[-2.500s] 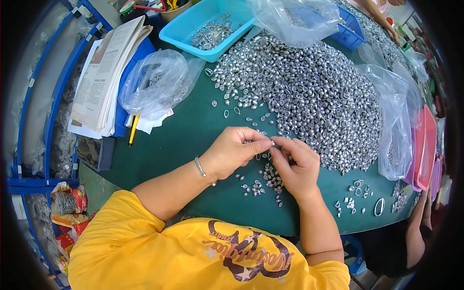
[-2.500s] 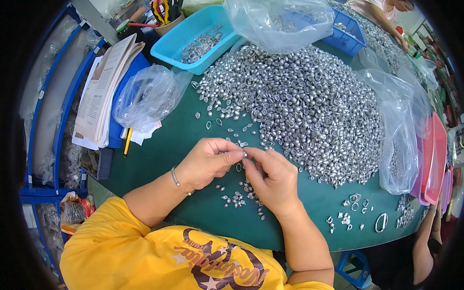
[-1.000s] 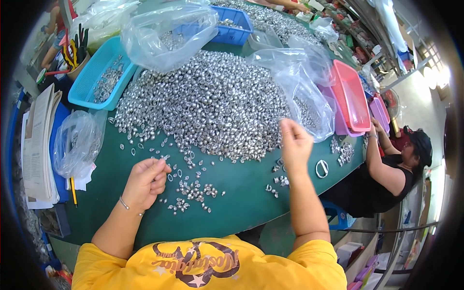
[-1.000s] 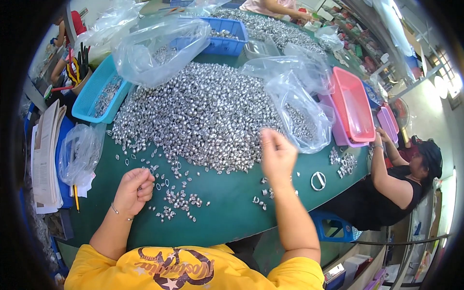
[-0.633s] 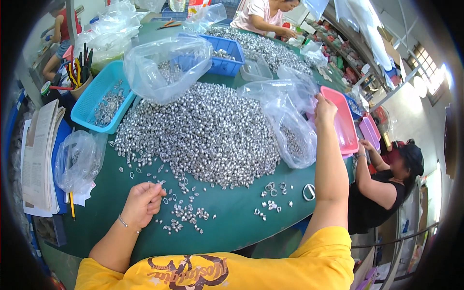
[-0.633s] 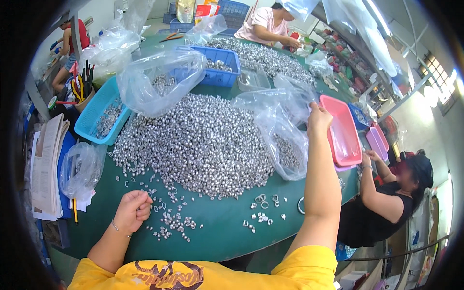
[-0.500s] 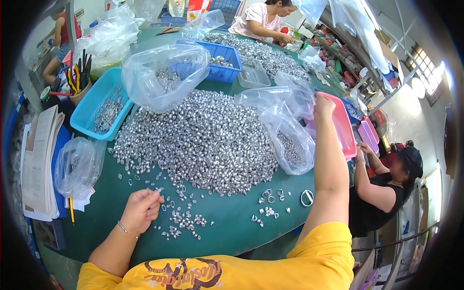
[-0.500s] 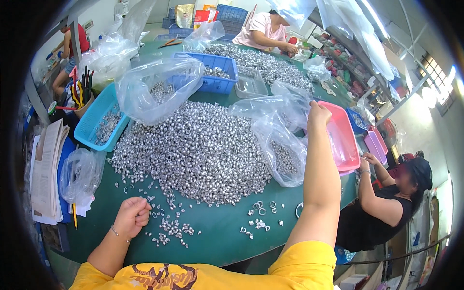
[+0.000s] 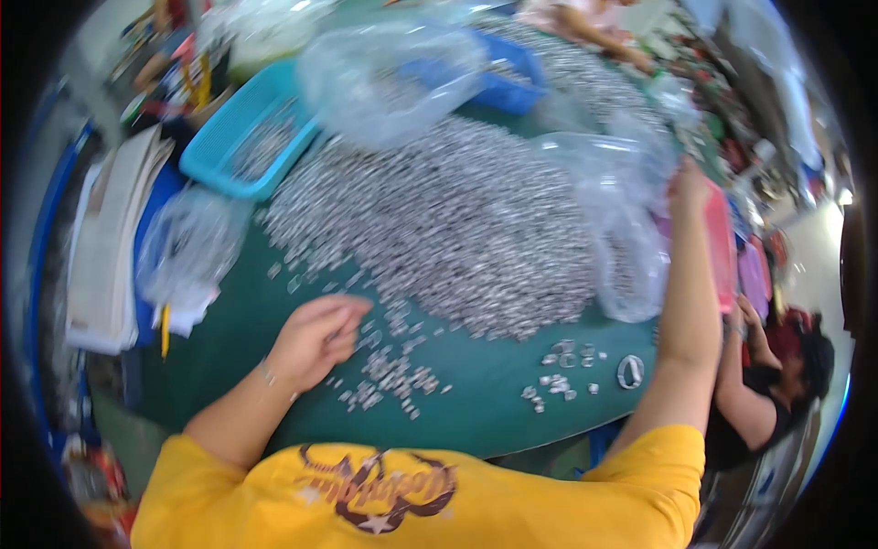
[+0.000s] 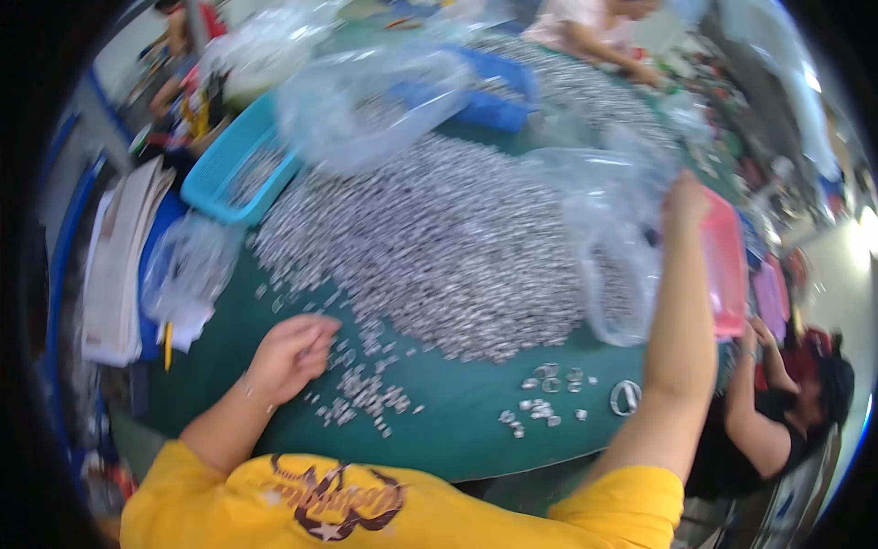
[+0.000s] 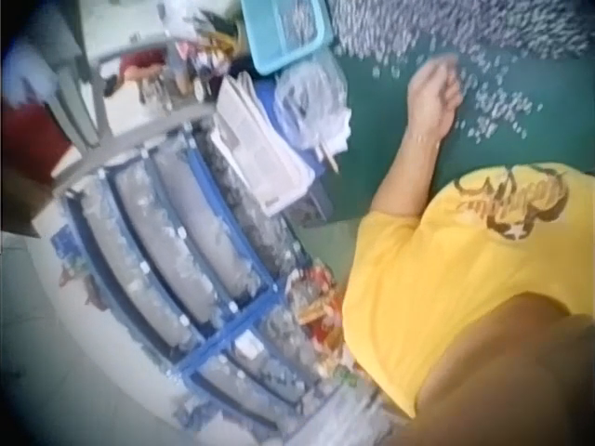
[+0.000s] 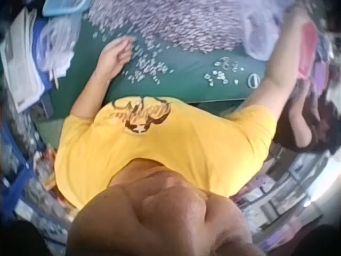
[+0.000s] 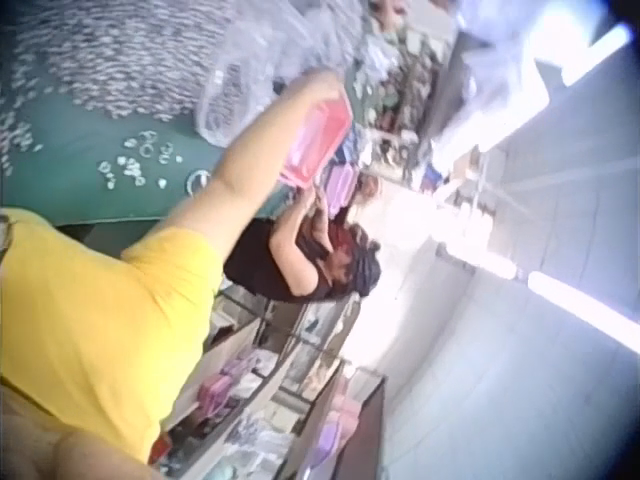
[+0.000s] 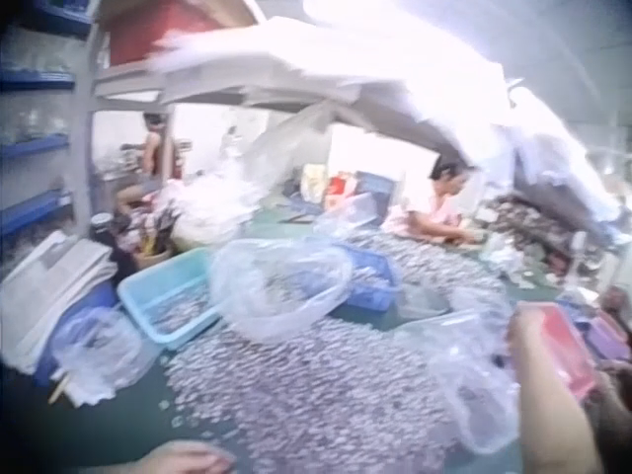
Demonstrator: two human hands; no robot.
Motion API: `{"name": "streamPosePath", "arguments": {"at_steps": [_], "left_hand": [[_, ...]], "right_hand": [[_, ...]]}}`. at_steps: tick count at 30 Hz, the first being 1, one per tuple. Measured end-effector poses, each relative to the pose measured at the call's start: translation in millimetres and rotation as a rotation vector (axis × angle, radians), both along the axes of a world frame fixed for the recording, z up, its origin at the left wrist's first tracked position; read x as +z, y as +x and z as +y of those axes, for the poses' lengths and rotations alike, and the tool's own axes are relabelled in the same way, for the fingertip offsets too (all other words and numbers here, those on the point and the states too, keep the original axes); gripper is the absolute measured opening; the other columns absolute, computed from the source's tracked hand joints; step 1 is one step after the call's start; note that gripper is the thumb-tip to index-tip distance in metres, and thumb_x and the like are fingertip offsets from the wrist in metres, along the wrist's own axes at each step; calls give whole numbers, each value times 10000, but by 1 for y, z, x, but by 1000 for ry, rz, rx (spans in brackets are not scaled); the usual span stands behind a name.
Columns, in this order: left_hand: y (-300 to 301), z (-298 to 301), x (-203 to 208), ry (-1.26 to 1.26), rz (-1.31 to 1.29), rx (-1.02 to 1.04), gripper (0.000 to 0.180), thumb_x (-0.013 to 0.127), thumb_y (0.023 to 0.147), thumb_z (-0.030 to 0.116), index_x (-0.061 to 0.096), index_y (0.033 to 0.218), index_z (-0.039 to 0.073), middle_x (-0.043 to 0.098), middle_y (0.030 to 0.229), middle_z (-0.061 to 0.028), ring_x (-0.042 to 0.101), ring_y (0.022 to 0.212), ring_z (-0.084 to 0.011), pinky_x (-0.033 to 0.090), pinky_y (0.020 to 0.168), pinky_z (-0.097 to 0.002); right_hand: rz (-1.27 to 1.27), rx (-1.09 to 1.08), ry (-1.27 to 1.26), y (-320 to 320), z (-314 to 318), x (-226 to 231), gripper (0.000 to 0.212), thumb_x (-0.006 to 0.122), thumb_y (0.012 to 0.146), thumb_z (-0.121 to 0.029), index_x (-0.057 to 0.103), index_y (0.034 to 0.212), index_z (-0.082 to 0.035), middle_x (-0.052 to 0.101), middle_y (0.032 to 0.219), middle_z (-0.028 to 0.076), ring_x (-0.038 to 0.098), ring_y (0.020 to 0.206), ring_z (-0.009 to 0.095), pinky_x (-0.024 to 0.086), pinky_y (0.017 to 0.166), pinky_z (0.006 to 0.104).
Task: The person picks up several small metal rings and loop-shaped components from a large pile on the table, examines them, and uses their fingers to sort or connect the pieces.
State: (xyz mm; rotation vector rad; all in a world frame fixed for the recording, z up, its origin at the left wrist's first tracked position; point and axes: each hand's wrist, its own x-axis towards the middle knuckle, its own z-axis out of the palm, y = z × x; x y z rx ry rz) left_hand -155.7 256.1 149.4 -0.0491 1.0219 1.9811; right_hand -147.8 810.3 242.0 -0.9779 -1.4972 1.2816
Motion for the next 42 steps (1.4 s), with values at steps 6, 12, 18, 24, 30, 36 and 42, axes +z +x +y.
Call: {"name": "streamPosePath", "arguments": {"at_steps": [6, 12, 18, 24, 30, 36, 42], "left_hand": [[-7, -14, 0, 83, -57, 111, 273, 410, 893, 141, 437, 1139, 25, 456, 747, -14, 328, 502, -41, 254, 414, -148], [-7, -19, 2, 119, -146, 268, 239, 395, 909, 250, 495, 904, 33, 337, 551, 23, 270, 416, -58, 212, 361, -185], [0, -16, 4, 91, -121, 246, 214, 419, 898, 223, 499, 886, 25, 373, 597, 14, 313, 455, -51, 236, 384, -174], [5, -13, -2, 96, -101, 156, 191, 425, 898, 205, 504, 878, 33, 416, 641, 14, 336, 477, -42, 259, 398, -162], [6, -14, -3, 66, -102, 139, 189, 415, 901, 200, 500, 877, 33, 425, 650, 15, 335, 480, -41, 263, 401, -160], [6, -12, -6, 68, -103, 129, 185, 411, 901, 193, 500, 874, 32, 427, 647, 16, 336, 478, -38, 262, 399, -159], [6, -12, -8, 58, -123, 135, 183, 417, 899, 194, 498, 869, 33, 425, 641, 18, 334, 476, -34, 257, 394, -158]], "right_hand": [[-111, 537, 414, 20, -213, -25, 164, 562, 821, -152, 635, 839, -6, 516, 563, -16, 427, 466, 45, 334, 412, 207], [-380, 962, 1003, 43, -322, -78, 91, 603, 742, -95, 624, 815, -44, 616, 748, 109, 590, 608, 248, 473, 549, 326], [-627, 742, 993, 52, -339, -95, 159, 625, 738, -182, 611, 852, -73, 620, 758, 100, 596, 643, 281, 476, 555, 347], [-640, 756, 921, 55, -348, -98, 115, 616, 738, -150, 608, 804, -56, 611, 718, 128, 589, 605, 286, 466, 541, 342], [-708, 802, 732, 65, -357, -91, 94, 594, 740, -100, 623, 815, -51, 609, 711, 138, 594, 616, 276, 463, 575, 333], [-605, 921, 667, 66, -359, -94, 114, 576, 749, -77, 638, 840, -49, 619, 755, 146, 608, 673, 281, 474, 620, 329], [-596, 896, 705, 70, -355, -99, 106, 581, 735, -55, 636, 822, -30, 620, 755, 149, 607, 679, 285, 476, 622, 322]]}}
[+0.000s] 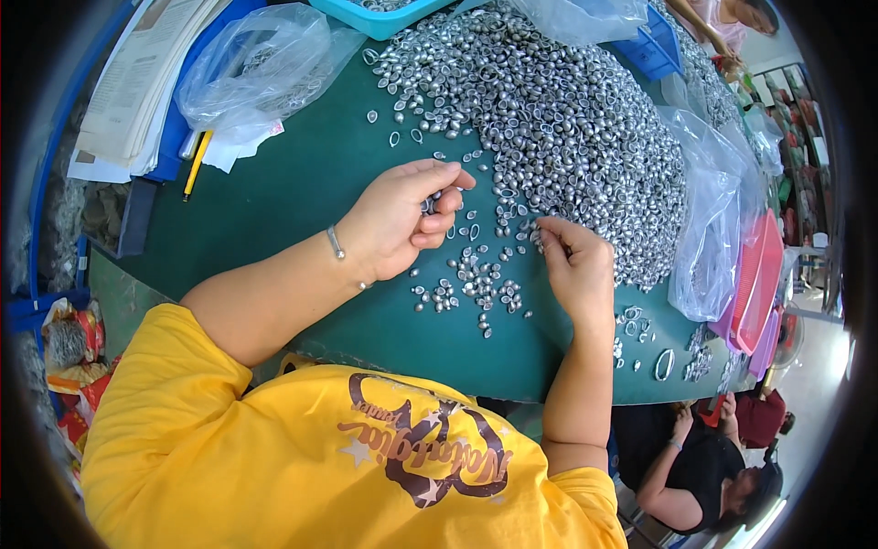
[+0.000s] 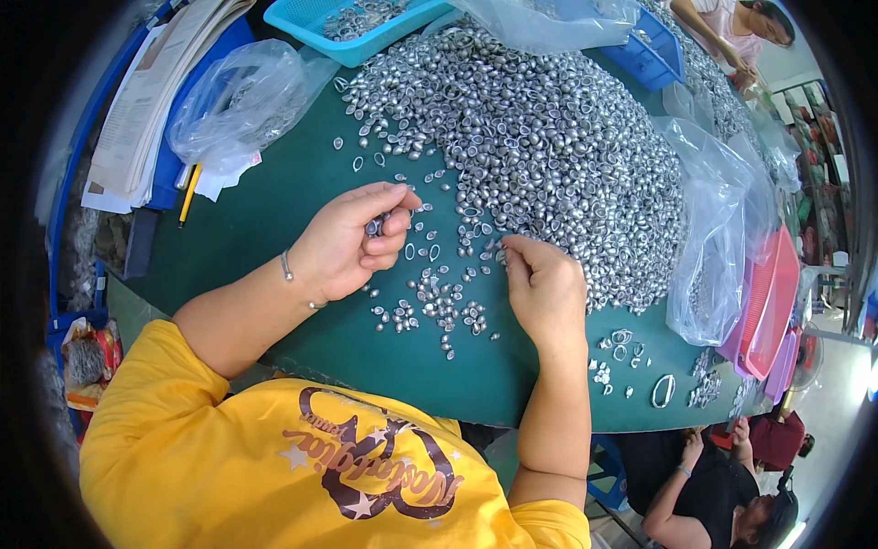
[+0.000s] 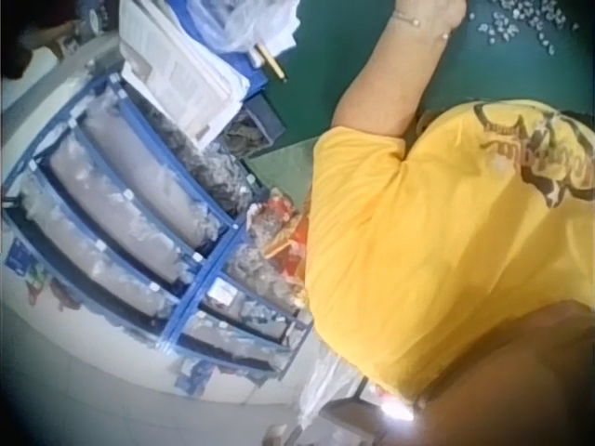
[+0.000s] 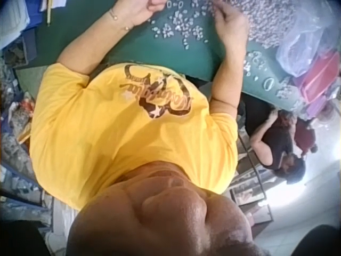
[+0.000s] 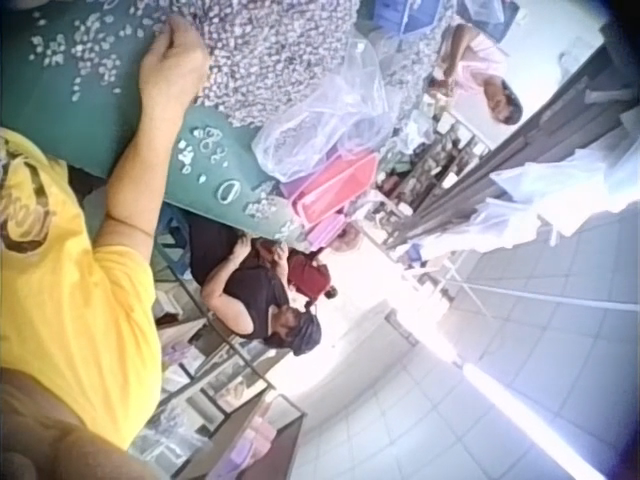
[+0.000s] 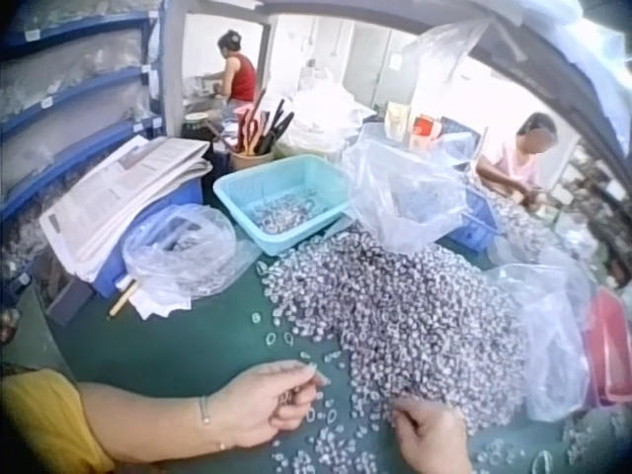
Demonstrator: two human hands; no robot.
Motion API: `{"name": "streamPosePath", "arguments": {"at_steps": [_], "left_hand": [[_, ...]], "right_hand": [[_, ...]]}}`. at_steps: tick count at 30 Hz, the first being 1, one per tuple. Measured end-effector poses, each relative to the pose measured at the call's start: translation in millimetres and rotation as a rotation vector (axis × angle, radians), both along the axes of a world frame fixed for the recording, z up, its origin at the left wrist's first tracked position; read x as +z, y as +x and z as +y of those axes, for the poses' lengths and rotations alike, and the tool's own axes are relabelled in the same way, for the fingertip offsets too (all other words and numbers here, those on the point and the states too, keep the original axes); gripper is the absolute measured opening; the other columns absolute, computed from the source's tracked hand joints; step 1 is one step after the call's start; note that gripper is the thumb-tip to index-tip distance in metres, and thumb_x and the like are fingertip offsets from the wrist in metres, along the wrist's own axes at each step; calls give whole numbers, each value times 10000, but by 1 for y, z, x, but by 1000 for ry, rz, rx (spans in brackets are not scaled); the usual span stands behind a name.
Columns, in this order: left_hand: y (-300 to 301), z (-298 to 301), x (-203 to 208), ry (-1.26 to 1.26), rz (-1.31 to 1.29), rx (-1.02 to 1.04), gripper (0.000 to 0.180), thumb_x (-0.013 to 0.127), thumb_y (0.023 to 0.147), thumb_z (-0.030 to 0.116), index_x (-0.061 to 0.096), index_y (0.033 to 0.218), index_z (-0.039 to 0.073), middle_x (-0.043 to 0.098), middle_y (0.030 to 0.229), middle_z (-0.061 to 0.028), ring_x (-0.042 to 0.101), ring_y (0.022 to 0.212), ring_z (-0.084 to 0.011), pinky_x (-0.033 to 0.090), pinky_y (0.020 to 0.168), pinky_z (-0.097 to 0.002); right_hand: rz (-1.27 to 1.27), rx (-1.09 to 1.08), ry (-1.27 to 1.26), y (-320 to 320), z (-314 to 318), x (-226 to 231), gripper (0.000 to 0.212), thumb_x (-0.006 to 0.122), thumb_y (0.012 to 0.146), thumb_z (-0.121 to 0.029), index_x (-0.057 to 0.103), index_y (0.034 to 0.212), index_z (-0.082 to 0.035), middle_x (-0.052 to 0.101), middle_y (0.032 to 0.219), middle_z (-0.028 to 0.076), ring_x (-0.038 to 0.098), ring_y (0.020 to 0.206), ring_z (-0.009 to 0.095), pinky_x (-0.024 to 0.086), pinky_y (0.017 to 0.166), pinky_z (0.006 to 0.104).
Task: The person picks up several small metal rings and loop-shaped components from a large pile on the table, examines them, and uses their fingers to sort or connect the pieces.
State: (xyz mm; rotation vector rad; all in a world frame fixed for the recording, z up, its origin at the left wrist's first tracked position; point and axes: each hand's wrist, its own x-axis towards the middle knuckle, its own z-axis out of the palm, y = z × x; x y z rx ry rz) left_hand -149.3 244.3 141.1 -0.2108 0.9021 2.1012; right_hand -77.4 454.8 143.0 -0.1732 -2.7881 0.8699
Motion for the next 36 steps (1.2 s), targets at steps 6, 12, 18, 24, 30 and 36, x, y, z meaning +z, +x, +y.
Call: {"name": "streamPosePath", "arguments": {"at_steps": [6, 12, 18, 24, 30, 36], "left_hand": [[-1, 2, 1, -22, -20, -17, 180, 426, 896, 195, 495, 862, 32, 421, 639, 21, 331, 471, -32, 253, 389, -155], [-2, 3, 0, -25, -31, -24, 179, 428, 896, 197, 496, 869, 34, 421, 643, 23, 328, 471, -31, 252, 389, -153], [-2, 2, -1, -30, -39, -23, 177, 428, 894, 195, 502, 875, 35, 422, 644, 23, 331, 473, -31, 252, 388, -154], [-2, 3, 1, -36, -39, -22, 172, 430, 891, 187, 502, 873, 32, 424, 643, 21, 334, 470, -36, 258, 390, -157], [-2, 3, 2, -36, -35, -25, 172, 429, 892, 185, 509, 878, 34, 423, 642, 21, 336, 475, -35, 259, 394, -156], [-3, 1, 1, -24, -40, -27, 175, 430, 892, 189, 509, 877, 33, 421, 646, 21, 334, 475, -36, 259, 396, -158]], "right_hand": [[79, -39, -56, -2, -2, 2, 87, 590, 730, -31, 630, 805, -17, 613, 715, 134, 597, 626, 261, 471, 578, 294], [113, 145, 78, -9, -19, -2, 77, 599, 734, -80, 635, 803, -77, 585, 681, 85, 574, 598, 255, 458, 531, 320], [105, 159, 149, -6, -22, -1, 73, 588, 747, -95, 632, 804, -84, 565, 655, 68, 554, 567, 245, 440, 500, 335], [-317, -95, -1198, 1, -14, 17, 129, 537, 828, -84, 577, 827, 39, 441, 562, -34, 309, 408, 23, 206, 368, 157], [-413, 100, -1692, 2, 1, 10, 130, 509, 828, -53, 551, 880, 59, 350, 505, -44, 243, 387, 33, 160, 351, 180], [-360, 171, -1965, -1, 16, 7, 124, 414, 798, -71, 474, 826, 34, 390, 516, 38, 300, 394, 80, 205, 334, 187]]}}
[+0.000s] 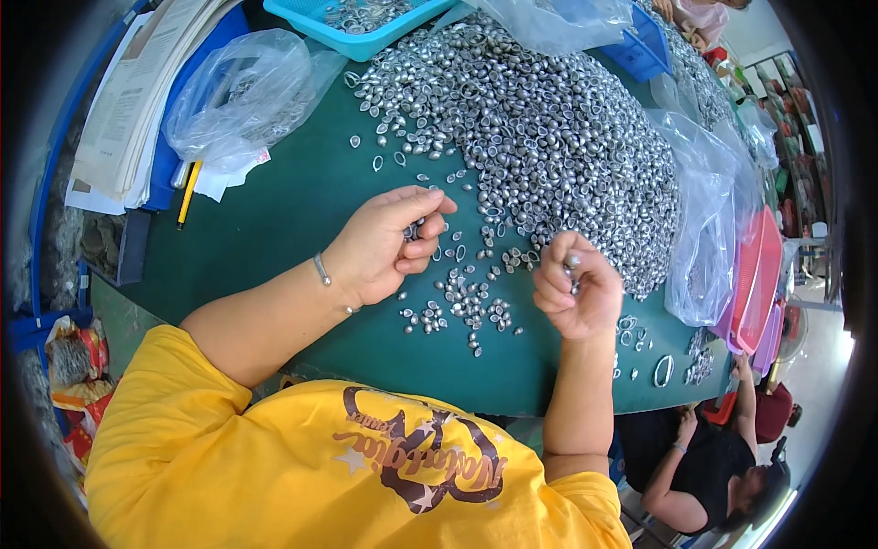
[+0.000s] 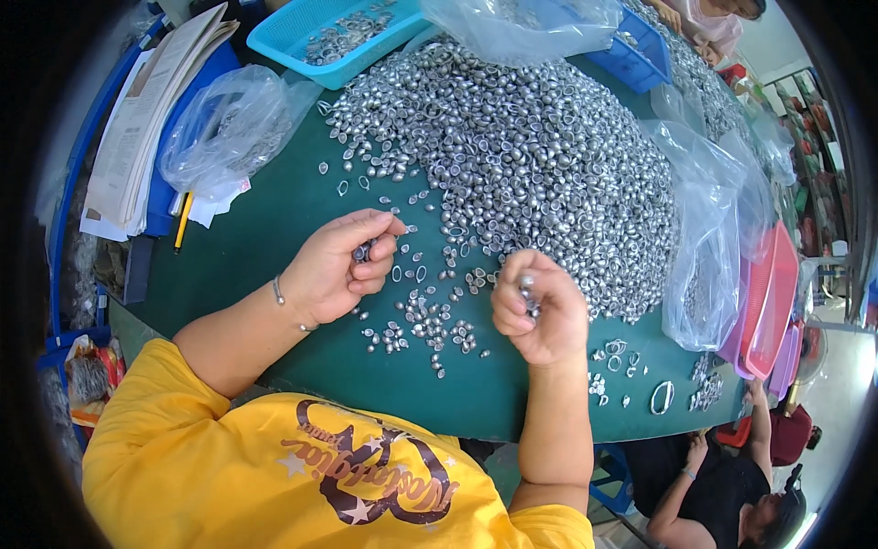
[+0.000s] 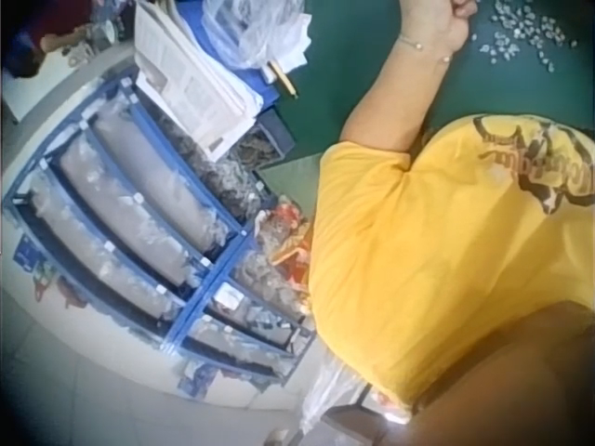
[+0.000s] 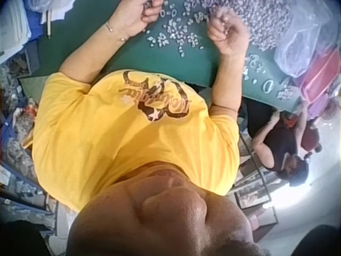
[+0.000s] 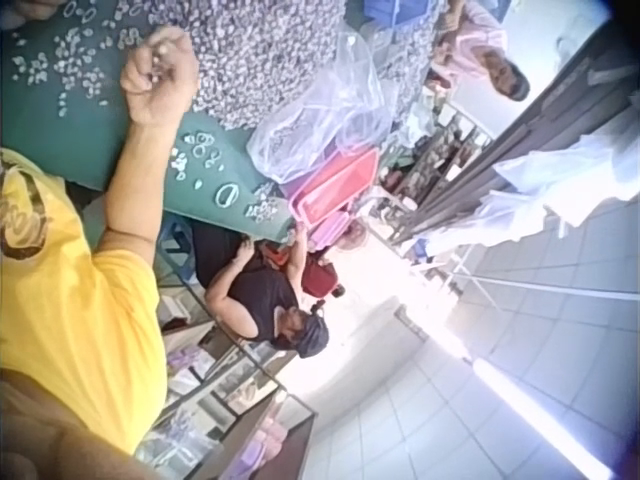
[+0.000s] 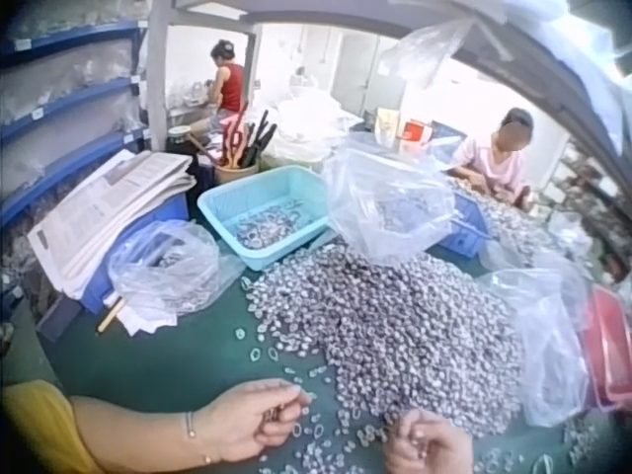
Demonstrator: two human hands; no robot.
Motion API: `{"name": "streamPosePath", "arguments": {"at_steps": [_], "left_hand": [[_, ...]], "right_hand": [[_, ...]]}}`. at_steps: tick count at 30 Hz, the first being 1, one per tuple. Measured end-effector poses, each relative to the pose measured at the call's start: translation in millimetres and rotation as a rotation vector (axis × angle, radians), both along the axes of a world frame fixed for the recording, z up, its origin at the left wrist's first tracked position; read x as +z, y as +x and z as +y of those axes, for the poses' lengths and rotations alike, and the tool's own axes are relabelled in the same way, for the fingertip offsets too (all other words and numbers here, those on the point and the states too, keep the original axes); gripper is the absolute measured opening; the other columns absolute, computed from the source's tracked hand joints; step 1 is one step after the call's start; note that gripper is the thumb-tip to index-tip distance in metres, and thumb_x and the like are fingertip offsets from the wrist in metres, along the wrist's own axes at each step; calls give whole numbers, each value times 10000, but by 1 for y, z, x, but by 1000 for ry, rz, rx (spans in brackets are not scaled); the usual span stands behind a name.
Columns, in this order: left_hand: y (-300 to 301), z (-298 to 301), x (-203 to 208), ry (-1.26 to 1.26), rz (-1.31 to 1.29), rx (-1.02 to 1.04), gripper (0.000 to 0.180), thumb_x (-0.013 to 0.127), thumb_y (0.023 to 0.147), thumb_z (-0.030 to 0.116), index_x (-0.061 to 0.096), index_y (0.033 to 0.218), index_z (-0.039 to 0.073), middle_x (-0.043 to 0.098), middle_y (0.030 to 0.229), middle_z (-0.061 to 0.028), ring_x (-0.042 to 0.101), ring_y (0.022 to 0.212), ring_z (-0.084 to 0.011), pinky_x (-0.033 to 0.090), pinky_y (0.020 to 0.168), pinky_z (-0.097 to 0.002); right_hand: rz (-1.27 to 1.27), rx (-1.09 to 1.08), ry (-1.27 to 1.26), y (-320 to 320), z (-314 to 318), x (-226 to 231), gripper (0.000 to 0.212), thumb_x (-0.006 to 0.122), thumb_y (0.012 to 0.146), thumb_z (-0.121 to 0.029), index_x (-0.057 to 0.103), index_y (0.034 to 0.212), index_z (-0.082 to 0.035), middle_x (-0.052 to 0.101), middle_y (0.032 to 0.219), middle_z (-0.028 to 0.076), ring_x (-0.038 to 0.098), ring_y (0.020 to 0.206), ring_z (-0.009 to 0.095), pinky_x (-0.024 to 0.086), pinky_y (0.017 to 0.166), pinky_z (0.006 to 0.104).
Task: The person picks up several small metal rings and loop-shaped components from a large pile on the table, examines them, and uses their fingers to sort or connect the pieces.
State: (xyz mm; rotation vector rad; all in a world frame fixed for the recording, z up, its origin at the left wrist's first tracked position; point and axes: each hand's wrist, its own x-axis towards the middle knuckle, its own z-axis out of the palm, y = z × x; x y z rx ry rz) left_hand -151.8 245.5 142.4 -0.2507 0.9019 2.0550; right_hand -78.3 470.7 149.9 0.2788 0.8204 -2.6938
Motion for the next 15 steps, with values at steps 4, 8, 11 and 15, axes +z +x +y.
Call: {"name": "streamPosePath", "arguments": {"at_steps": [4, 8, 11, 15], "left_hand": [[0, 0, 0, -3, -5, 4, 174, 431, 892, 190, 509, 878, 35, 423, 647, 21, 335, 477, -36, 257, 396, -157], [-1, 0, 0, -4, -11, 2, 169, 432, 891, 188, 510, 879, 38, 424, 646, 21, 335, 479, -35, 257, 398, -156], [-1, 0, 2, -19, -16, 8, 169, 436, 889, 189, 509, 869, 39, 418, 641, 23, 334, 479, -35, 253, 399, -154], [-1, -1, -3, 38, -2, -28, 182, 458, 883, 191, 524, 917, 25, 465, 674, 10, 365, 499, -40, 278, 403, -147]], "right_hand": [[-65, -128, 915, -8, -5, 13, 131, 498, 782, -59, 578, 736, 35, 521, 577, 57, 415, 437, 89, 265, 358, 195], [539, -159, 2070, -22, -30, -10, 66, 597, 729, -72, 623, 787, -49, 584, 700, 114, 578, 625, 274, 461, 565, 329], [543, -196, 2080, -22, -31, -7, 51, 595, 729, -58, 621, 771, -47, 595, 731, 97, 576, 627, 277, 465, 570, 323], [290, -139, 1531, -13, -21, -6, 84, 639, 714, -42, 626, 793, -19, 580, 655, 55, 554, 577, 157, 438, 542, 242]]}}
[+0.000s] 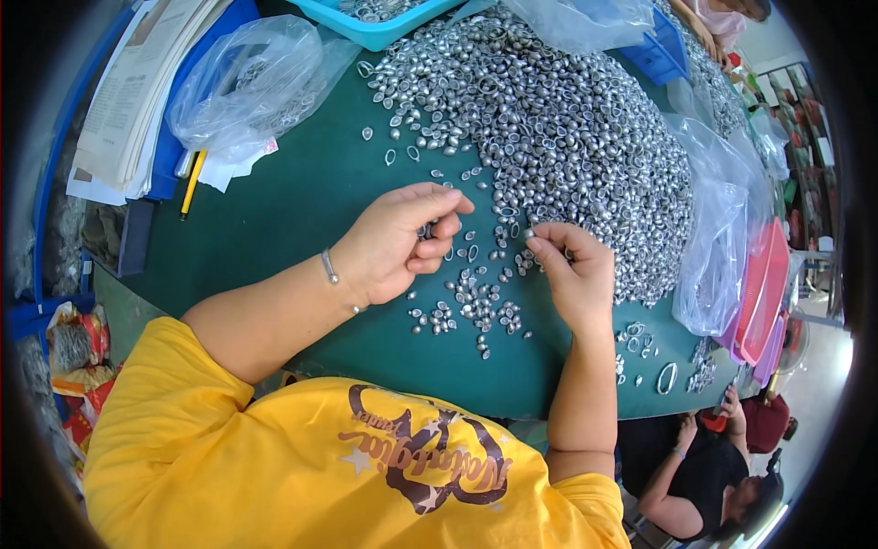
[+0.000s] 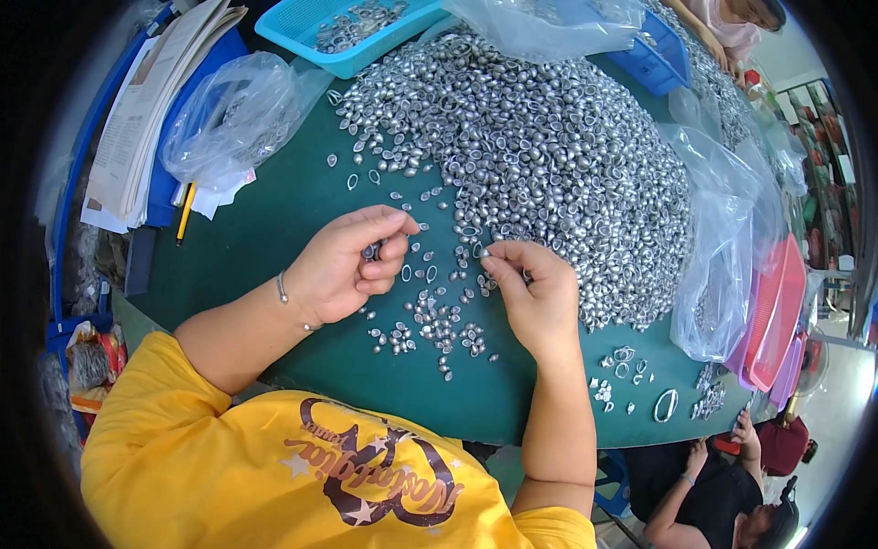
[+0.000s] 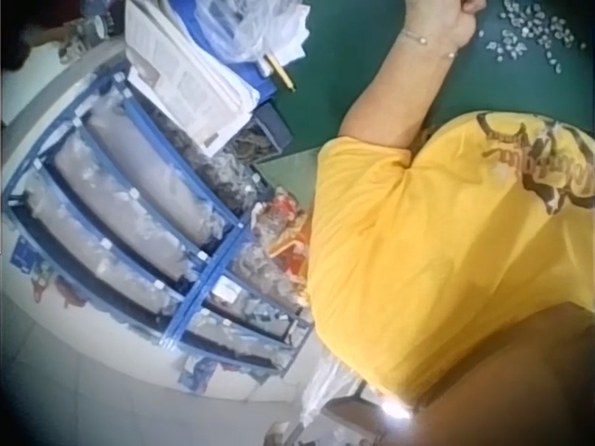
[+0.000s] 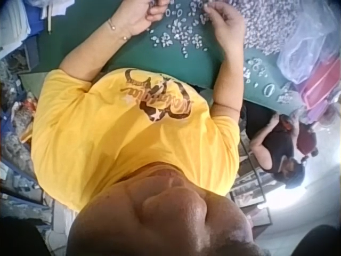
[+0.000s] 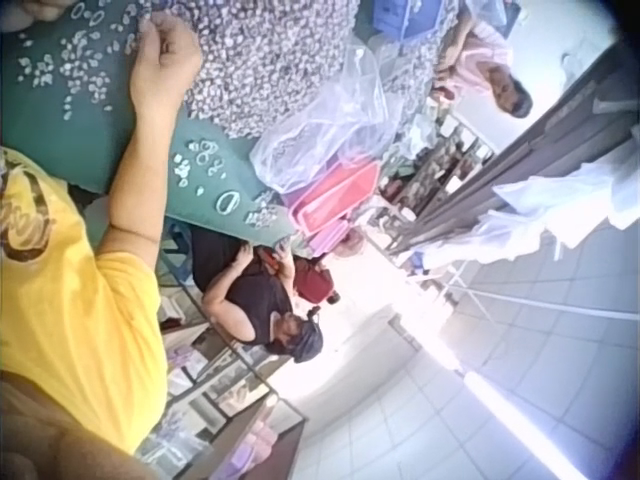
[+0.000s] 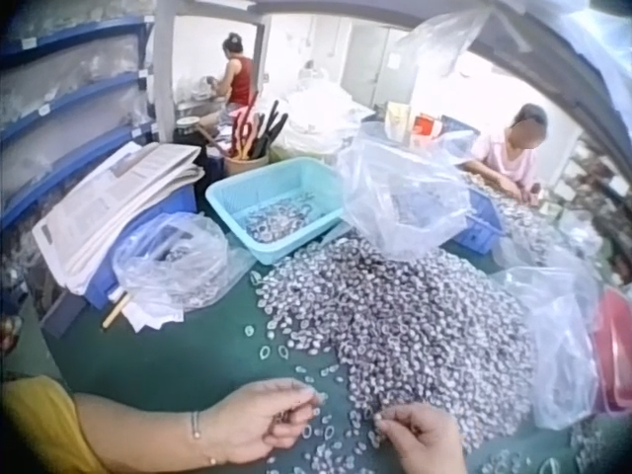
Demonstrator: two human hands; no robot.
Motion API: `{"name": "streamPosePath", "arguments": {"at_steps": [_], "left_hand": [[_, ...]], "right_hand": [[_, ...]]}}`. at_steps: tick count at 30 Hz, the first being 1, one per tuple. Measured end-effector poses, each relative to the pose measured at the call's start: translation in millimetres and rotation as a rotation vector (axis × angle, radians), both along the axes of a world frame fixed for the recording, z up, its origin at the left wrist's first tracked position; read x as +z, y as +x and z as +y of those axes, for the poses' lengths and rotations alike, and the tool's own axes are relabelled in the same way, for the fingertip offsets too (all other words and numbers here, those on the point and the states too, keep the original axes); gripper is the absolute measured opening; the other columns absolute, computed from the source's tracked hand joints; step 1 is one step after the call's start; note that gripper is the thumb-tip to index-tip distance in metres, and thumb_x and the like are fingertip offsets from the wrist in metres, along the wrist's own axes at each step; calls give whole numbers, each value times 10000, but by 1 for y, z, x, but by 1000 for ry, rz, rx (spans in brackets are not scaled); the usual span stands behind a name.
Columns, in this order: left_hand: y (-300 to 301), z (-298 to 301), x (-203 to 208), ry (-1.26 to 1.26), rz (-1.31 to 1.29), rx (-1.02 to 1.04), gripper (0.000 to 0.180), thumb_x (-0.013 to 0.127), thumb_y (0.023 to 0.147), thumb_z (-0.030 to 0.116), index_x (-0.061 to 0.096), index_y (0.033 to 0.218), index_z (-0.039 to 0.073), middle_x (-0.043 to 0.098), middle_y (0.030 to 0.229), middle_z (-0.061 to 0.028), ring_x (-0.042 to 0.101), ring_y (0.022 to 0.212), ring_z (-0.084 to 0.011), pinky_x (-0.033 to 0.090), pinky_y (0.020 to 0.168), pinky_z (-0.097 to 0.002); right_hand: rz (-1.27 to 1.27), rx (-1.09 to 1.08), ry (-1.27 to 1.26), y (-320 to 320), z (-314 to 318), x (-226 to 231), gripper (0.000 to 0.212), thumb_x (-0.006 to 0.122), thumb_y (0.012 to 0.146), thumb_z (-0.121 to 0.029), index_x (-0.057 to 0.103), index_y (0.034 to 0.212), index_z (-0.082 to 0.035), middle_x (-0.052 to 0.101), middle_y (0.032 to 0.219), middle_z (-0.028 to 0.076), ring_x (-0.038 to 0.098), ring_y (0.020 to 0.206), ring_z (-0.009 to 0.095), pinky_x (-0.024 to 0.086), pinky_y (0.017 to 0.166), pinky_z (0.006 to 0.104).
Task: The person picks up several small metal rings and loop-shaped components from a large pile on the table, examines them, and uses their fingers to sort or connect the pieces.
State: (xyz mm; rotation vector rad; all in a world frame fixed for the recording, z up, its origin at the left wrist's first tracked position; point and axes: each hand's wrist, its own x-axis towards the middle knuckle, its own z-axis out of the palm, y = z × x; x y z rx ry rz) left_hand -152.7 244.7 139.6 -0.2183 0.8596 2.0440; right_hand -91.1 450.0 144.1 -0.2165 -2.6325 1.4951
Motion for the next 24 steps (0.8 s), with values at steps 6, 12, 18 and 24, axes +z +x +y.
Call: {"name": "streamPosePath", "arguments": {"at_steps": [6, 12, 18, 24], "left_hand": [[14, 10, 1, -13, 70, -307, 215, 490, 868, 141, 527, 1019, -7, 576, 824, -64, 531, 598, -83, 411, 430, -164], [10, 6, 6, -21, 29, -233, 193, 439, 862, 78, 533, 997, -24, 485, 705, -6, 334, 482, -21, 267, 403, -127], [8, 5, 2, -31, 55, -164, 182, 457, 856, 102, 548, 959, -17, 475, 696, -1, 344, 482, -14, 270, 400, -124], [9, 5, 2, -55, 57, -157, 178, 464, 855, 106, 551, 954, -13, 476, 699, 2, 344, 476, -11, 267, 397, -124]], "right_hand": [[73, 248, -41, 6, -17, 25, 69, 632, 729, -52, 630, 785, -13, 597, 672, 70, 541, 577, 145, 421, 534, 238], [-20, -8, 216, 14, 12, 14, 77, 626, 707, -38, 625, 772, 3, 607, 688, 124, 590, 597, 227, 459, 553, 283], [-22, 87, 358, 14, -1, 7, 75, 629, 693, -60, 624, 750, -11, 604, 725, 143, 578, 645, 299, 467, 597, 343], [-282, 73, -372, 15, 8, 14, 81, 600, 766, -43, 606, 782, 36, 556, 632, 11, 458, 520, 68, 349, 469, 187]]}}
